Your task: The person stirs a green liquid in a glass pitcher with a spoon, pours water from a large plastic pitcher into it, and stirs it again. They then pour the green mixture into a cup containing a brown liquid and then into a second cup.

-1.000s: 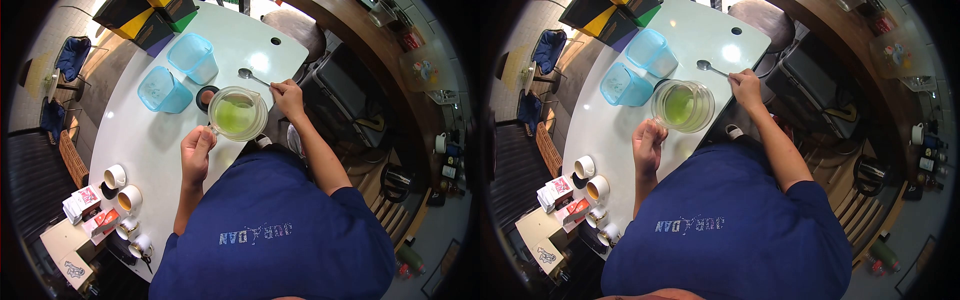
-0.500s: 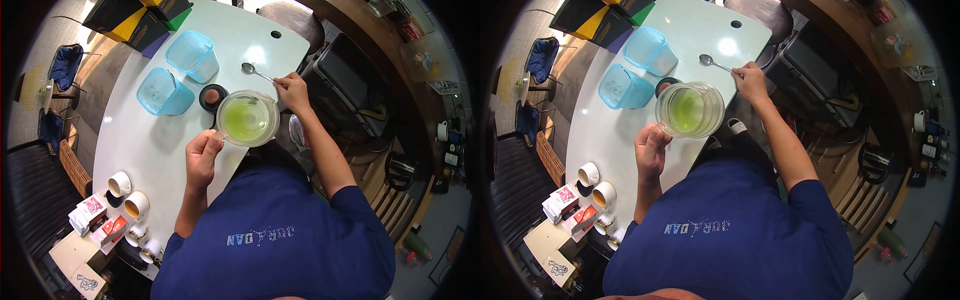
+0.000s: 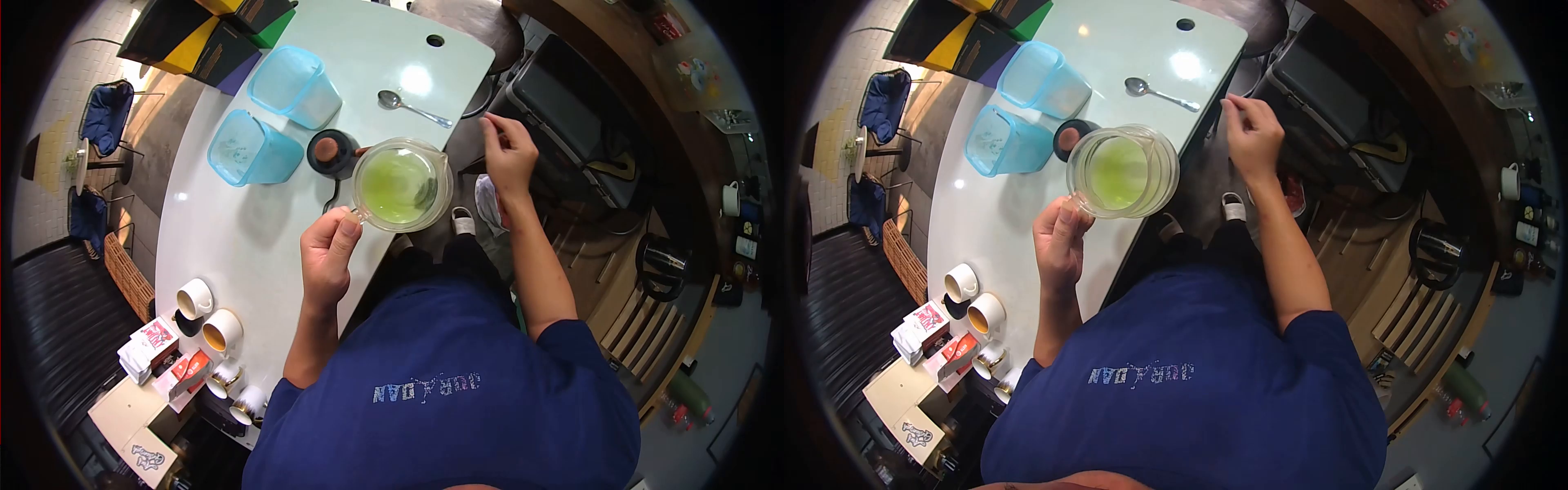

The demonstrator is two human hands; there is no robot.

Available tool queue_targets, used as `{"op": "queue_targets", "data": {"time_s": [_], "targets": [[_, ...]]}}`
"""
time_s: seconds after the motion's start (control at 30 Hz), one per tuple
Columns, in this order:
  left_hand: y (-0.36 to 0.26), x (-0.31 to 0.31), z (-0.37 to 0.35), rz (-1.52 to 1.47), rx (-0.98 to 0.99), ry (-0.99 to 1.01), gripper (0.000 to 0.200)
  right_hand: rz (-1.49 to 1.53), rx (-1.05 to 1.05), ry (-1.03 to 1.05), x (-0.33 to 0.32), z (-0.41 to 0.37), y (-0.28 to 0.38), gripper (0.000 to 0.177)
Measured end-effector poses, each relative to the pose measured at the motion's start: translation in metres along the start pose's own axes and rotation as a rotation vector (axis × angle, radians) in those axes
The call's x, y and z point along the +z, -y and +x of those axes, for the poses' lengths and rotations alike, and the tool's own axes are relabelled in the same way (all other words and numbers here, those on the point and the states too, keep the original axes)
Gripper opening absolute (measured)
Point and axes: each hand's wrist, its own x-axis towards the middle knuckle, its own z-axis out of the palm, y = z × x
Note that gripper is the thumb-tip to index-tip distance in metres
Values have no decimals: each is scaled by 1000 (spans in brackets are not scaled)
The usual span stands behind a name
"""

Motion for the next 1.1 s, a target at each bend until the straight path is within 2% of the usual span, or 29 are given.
{"op": "queue_targets", "data": {"time_s": [0.1, 0.23, 0.3, 0.37, 0.43, 0.5, 0.53, 0.57, 0.63, 0.67, 0.73, 0.87, 0.93, 1.1], "targets": [[1, 25, 5, 23, -4, -20, 28, 5, 73, -119, -48, 15, -14, 10], [4, 65, 16, 71, 11, -31, 31, 11, 16, -364, -146, 68, -38, 13], [10, 88, 23, 61, 57, -26, 31, -8, -129, -571, -200, 110, -50, 14], [13, 116, 29, -54, -21, -99, 29, -105, -154, -667, -263, 149, -63, 34], [16, 144, 38, -64, 15, -94, 29, -139, -191, -856, -299, 185, -60, 65], [20, 163, 48, -67, 51, -104, 31, -236, -165, -844, -333, 224, -78, 87], [23, 170, 54, -81, 89, -54, 31, -164, -172, -802, -343, 244, -82, 91], [24, 179, 58, -81, 100, -39, 31, -48, -191, -714, -351, 264, -94, 87], [24, 197, 64, -94, 99, -56, 31, 94, -148, -577, -358, 295, -101, 68], [25, 205, 65, -125, 74, -78, 31, 99, -154, -584, -363, 303, -103, 68], [32, 216, 67, -130, 98, -95, 31, 160, 20, -502, -360, 315, -96, 53], [36, 221, 64, -134, 101, -125, 32, 273, 113, -529, -358, 330, -99, 54], [35, 218, 63, -112, 87, -123, 32, 216, 276, -560, -354, 333, -90, 59], [26, 205, 61, -36, 75, -141, 34, 164, 221, -689, -347, 332, -80, 62]]}}
